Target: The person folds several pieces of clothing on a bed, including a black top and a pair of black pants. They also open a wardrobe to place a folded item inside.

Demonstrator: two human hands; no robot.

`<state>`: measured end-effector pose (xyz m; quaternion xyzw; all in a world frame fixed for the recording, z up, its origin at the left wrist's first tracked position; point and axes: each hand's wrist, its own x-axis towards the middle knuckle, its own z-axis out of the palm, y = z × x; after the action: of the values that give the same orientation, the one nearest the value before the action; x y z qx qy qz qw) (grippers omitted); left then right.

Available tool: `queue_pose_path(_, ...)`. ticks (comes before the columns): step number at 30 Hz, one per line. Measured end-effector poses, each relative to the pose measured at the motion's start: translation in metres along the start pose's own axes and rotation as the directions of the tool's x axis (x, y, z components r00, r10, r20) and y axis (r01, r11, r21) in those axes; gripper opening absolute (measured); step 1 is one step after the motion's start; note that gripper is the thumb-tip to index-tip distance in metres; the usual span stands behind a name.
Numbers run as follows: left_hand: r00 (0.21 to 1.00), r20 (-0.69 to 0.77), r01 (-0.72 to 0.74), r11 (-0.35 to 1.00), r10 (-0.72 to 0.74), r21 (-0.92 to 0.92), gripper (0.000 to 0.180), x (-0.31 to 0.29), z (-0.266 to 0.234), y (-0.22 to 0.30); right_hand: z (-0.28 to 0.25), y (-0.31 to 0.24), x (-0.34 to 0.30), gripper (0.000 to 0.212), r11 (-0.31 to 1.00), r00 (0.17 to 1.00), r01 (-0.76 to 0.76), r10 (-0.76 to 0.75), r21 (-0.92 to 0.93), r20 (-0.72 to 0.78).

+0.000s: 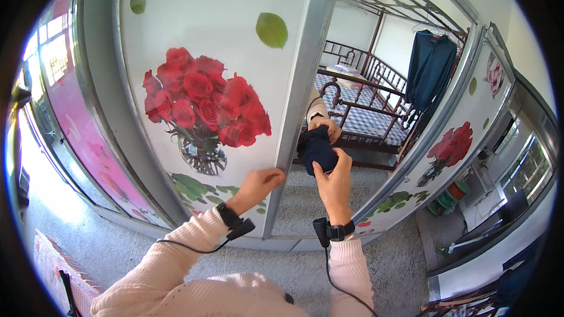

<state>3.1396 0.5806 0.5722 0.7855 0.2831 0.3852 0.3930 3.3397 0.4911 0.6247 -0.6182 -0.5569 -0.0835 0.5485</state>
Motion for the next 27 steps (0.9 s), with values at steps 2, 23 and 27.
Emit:
queue_pose_path(2,0.999,0.037,0.036,0.998,-0.038,0.049,0.022,-0.018,0.001,0.009,0.0,0.005,0.007,0.056,0.991,0.996,0.088,-0.09,-0.097,-0.019)
queue_pose_path(23,0.862,-0.506,0.124,0.958,0.026,0.261,0.042,-0.391,-0.135,0.097,0.074,-0.13,-0.075,0.056,0.828,0.964,-0.027,-0.126,0.56,0.234)
queue_pose_path(27,0.611,-0.79,0.265,0.928,0.05,0.263,0.037,-0.43,-0.173,0.072,0.095,-0.18,-0.073,0.056,0.83,0.947,0.069,-0.23,0.553,0.226)
